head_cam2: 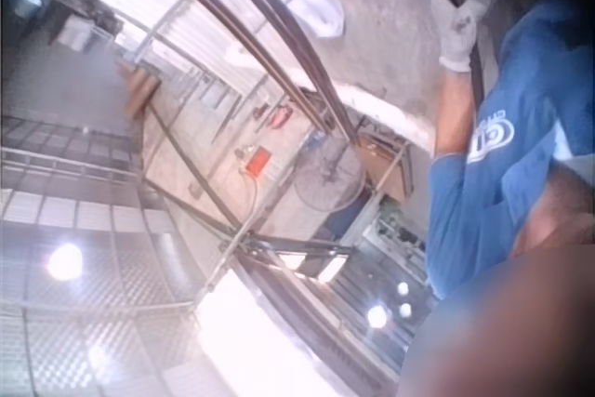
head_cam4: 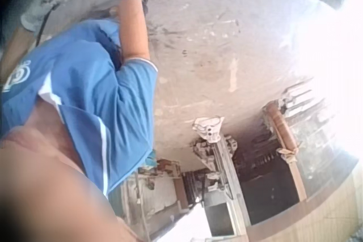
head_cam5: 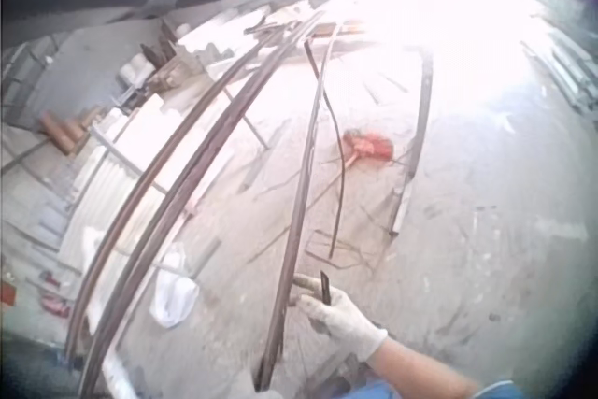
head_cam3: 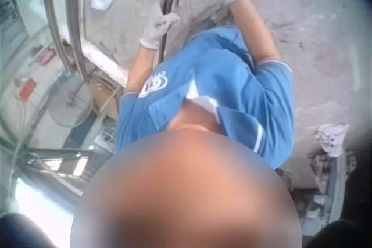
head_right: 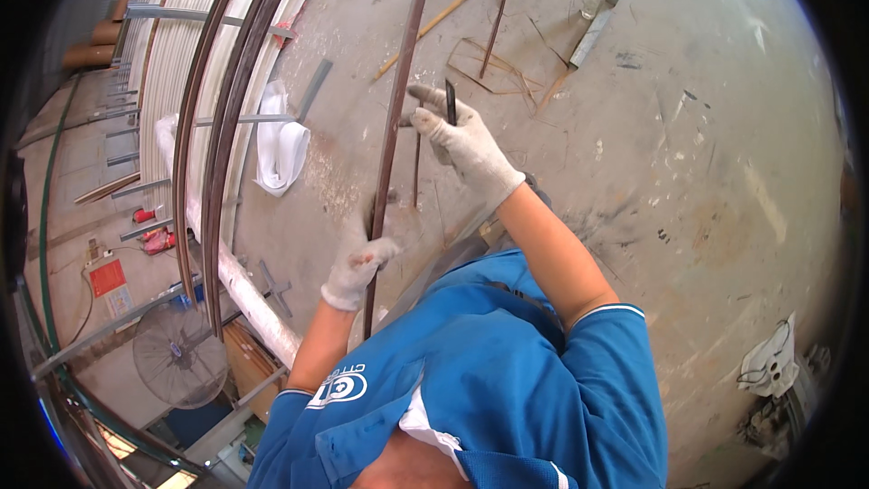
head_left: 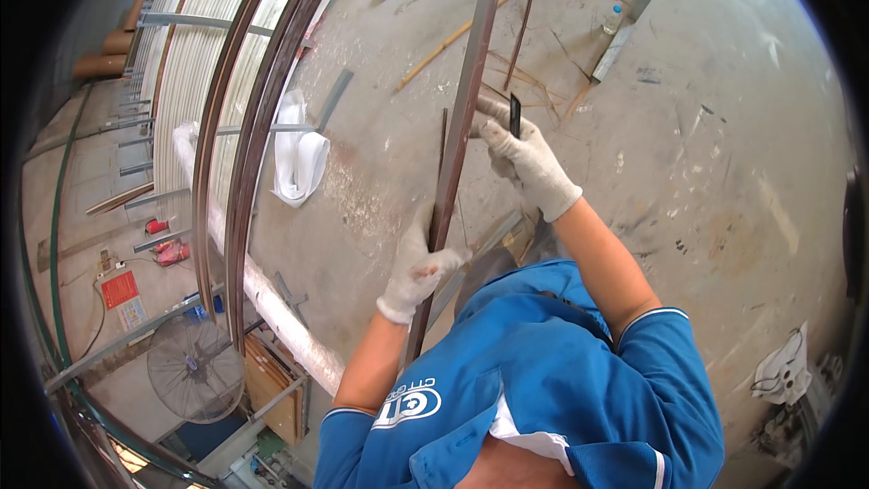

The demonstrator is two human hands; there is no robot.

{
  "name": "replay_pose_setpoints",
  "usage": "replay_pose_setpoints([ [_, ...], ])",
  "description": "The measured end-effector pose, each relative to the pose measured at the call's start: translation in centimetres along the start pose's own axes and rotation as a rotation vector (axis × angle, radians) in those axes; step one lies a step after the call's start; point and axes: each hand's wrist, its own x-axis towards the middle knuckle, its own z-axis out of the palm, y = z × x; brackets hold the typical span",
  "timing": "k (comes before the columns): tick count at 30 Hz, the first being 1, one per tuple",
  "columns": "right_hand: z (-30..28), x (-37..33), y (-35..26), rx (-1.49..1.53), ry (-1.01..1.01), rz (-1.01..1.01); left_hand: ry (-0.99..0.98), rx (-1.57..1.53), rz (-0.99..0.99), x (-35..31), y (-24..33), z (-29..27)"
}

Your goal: The person holds a long, curved metal strip and uses a small scraper to remove material from its surface. The person repeatedly scrapes along the length of the strip, rotating it to access different sides.

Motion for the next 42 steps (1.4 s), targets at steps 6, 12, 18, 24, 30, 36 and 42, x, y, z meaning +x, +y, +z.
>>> replay_pose_setpoints([
  [6,0.1,3.1,-4.1,-0.284,0.126,-0.180,0.011,0.155,-0.003,-2.7,0.0,-1.0],
  [12,0.6,8.0,-7.1,-0.339,0.213,-0.208,0.003,-0.002,-0.306,-6.0,-0.4,-3.9],
  [18,1.2,13.4,-9.8,-0.229,0.200,-0.305,0.098,0.095,-0.261,-8.3,-0.7,-7.9],
  [24,2.8,18.0,-10.3,-0.144,0.079,-0.173,0.020,0.148,-0.443,-6.3,0.3,-14.5],
  [30,3.9,20.6,-8.4,-0.085,0.109,-0.077,-0.097,-0.035,-0.148,3.6,3.9,-14.8],
  [36,3.3,20.7,-7.2,-0.075,0.169,-0.089,-0.197,0.130,-0.044,15.0,9.0,-12.2],
  [42,1.8,19.7,-6.2,-0.128,0.020,-0.050,-0.411,-0.376,-0.383,17.9,9.6,-13.9],
])
